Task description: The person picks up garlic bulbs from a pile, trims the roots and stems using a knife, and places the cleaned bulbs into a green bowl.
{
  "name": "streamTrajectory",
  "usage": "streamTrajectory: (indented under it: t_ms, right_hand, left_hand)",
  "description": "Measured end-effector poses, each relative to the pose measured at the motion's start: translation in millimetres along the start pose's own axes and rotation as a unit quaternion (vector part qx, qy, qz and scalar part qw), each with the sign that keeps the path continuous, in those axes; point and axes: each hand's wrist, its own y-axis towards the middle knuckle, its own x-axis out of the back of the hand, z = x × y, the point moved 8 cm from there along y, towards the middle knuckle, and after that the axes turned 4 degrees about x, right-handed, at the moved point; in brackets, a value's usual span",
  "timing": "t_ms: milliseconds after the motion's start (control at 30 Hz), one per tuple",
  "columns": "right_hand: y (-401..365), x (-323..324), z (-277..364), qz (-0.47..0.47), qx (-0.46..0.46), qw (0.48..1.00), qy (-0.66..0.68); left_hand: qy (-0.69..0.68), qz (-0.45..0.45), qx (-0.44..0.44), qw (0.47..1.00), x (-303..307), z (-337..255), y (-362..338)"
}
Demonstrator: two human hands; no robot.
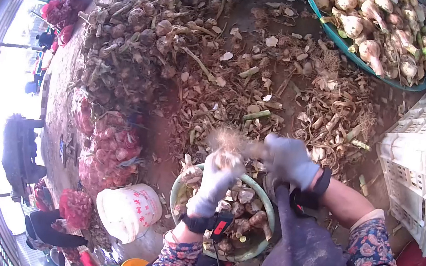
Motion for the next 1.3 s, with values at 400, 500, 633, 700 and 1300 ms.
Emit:
streamTrajectory:
  t_ms: [400,500,633,700,1300]
  right_hand:
    - [-26.2,6.1,-18.8,-0.092,-0.119,0.975,0.164]
    - [-16.8,-0.7,-11.0,-0.121,-0.122,0.960,0.220]
    - [15.2,2.0,7.1,-0.131,-0.082,0.966,0.209]
    - [22.7,58.5,44.1,-0.273,0.053,0.916,0.288]
    - [-17.5,-94.7,-79.9,0.082,-0.226,0.954,0.180]
  left_hand:
    - [0.283,-0.208,-0.230,0.907,21.6,-65.2,-27.6]
    - [-0.026,-0.232,-0.189,0.954,56.8,-40.3,-20.5]
    - [-0.316,-0.174,-0.146,0.921,64.3,5.0,-2.0]
    - [-0.409,-0.124,-0.147,0.892,61.7,14.1,8.0]
    - [0.415,-0.384,-0.122,0.815,256.7,-117.2,196.3]
